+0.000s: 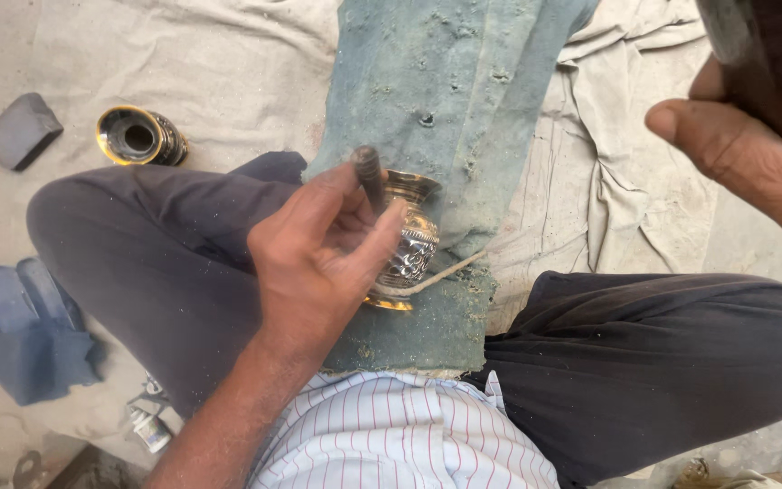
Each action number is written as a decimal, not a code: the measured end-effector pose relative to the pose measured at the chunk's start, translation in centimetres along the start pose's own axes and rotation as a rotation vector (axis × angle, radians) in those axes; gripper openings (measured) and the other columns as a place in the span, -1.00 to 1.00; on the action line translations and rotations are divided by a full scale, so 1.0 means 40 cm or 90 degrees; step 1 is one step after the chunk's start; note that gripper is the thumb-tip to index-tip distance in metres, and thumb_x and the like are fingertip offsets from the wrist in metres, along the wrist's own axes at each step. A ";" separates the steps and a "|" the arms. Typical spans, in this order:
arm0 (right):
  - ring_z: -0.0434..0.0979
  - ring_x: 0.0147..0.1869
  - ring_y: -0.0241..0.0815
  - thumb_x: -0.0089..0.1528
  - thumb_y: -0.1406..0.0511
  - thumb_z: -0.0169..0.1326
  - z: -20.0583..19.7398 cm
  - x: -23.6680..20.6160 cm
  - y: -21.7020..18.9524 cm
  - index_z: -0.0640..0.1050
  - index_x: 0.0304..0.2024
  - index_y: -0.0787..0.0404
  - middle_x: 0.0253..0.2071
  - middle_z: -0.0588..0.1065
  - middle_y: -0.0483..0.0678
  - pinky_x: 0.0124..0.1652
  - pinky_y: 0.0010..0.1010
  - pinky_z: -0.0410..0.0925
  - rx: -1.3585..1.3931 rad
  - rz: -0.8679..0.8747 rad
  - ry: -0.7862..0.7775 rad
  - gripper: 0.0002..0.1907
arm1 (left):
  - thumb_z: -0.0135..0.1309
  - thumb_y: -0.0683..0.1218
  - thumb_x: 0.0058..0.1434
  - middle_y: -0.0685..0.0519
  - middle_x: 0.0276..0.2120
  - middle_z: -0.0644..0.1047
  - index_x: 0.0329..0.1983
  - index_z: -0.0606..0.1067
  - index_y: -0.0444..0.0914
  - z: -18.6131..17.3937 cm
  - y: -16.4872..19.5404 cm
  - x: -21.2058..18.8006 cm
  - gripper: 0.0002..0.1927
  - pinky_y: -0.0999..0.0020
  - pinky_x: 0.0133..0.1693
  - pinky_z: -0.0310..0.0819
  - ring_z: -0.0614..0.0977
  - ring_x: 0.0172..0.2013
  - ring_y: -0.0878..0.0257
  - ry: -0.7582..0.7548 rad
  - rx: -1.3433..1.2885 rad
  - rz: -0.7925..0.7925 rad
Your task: The person sits cross-legged with a sandbag on their lap holding a small brass pot. They hold a punch against the pot's surface with one hand and strike it with a wooden mallet held in the other hand, working decorative patterns into the metal and repositioning the pot between strikes.
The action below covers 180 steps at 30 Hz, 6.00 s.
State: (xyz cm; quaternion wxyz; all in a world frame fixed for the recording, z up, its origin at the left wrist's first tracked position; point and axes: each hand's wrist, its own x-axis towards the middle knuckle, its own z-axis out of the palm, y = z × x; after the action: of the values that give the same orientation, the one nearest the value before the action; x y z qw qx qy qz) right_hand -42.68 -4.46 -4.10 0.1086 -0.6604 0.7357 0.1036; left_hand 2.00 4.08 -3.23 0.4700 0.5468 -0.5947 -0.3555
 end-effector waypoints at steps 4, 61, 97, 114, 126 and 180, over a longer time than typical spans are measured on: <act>0.65 -0.13 -0.14 0.34 -0.18 0.03 0.076 0.103 0.024 0.58 -0.03 0.32 -0.16 0.62 0.08 -0.24 -0.38 0.50 -0.347 -0.101 0.183 -0.32 | 0.29 -0.17 0.29 0.02 -0.30 0.60 0.03 0.52 -0.40 -0.001 0.001 0.000 -0.68 0.53 -0.28 0.66 0.67 -0.31 0.38 -0.006 -0.033 0.008; 0.63 -0.22 -0.22 0.05 0.32 0.39 -0.220 -0.155 -0.363 0.56 -0.12 0.23 -0.32 0.63 -0.04 -0.10 -0.25 0.49 0.223 0.067 -0.157 -0.62 | 0.19 -0.30 0.24 0.06 -0.32 0.59 0.00 0.47 -0.40 -0.067 0.011 0.049 -0.72 0.54 -0.30 0.65 0.65 -0.33 0.39 0.001 -0.328 -0.208; 0.62 -0.36 -0.18 0.23 0.46 0.22 -0.305 -0.286 -0.395 0.49 0.20 0.36 -0.27 0.57 0.14 -0.39 -0.45 0.49 0.083 -0.346 0.110 -0.53 | 0.28 -0.07 0.26 -0.07 -0.21 0.65 0.09 0.51 -0.33 -0.013 0.017 0.062 -0.60 0.45 -0.30 0.71 0.73 -0.29 0.27 -0.200 0.096 0.174; 0.42 -0.49 -0.27 0.21 0.44 0.24 -0.266 -0.286 -0.340 0.51 0.24 0.32 -0.42 0.50 0.02 -0.55 -0.50 0.26 0.050 -0.337 0.091 -0.48 | 0.27 -0.06 0.30 -0.03 -0.25 0.64 0.10 0.51 -0.33 -0.009 -0.010 0.062 -0.61 0.45 -0.32 0.71 0.71 -0.32 0.29 -0.213 0.094 0.169; 0.52 -0.46 -0.28 0.16 0.51 0.21 -0.261 -0.295 -0.356 0.48 0.28 0.29 -0.37 0.51 0.02 -0.49 -0.52 0.36 0.095 -0.262 0.064 -0.41 | 0.26 -0.06 0.30 0.00 -0.28 0.63 0.10 0.52 -0.30 -0.003 -0.021 0.068 -0.63 0.47 -0.34 0.71 0.71 -0.34 0.30 -0.219 0.103 0.166; 0.55 -0.37 -0.07 0.08 0.41 0.33 -0.316 -0.268 -0.321 0.54 0.13 0.39 -0.33 0.56 0.17 -0.29 -0.19 0.47 -0.088 -0.308 0.130 -0.45 | 0.30 -0.18 0.27 0.00 -0.28 0.64 -0.01 0.56 -0.32 -0.031 0.015 0.046 -0.74 0.55 -0.36 0.68 0.71 -0.35 0.35 -0.132 -0.001 0.166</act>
State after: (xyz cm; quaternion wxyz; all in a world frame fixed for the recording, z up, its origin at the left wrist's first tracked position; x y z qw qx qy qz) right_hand -29.09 0.61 11.04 0.0101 -0.8297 0.5551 0.0575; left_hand 3.04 2.45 -1.96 0.4491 0.4247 -0.7057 -0.3463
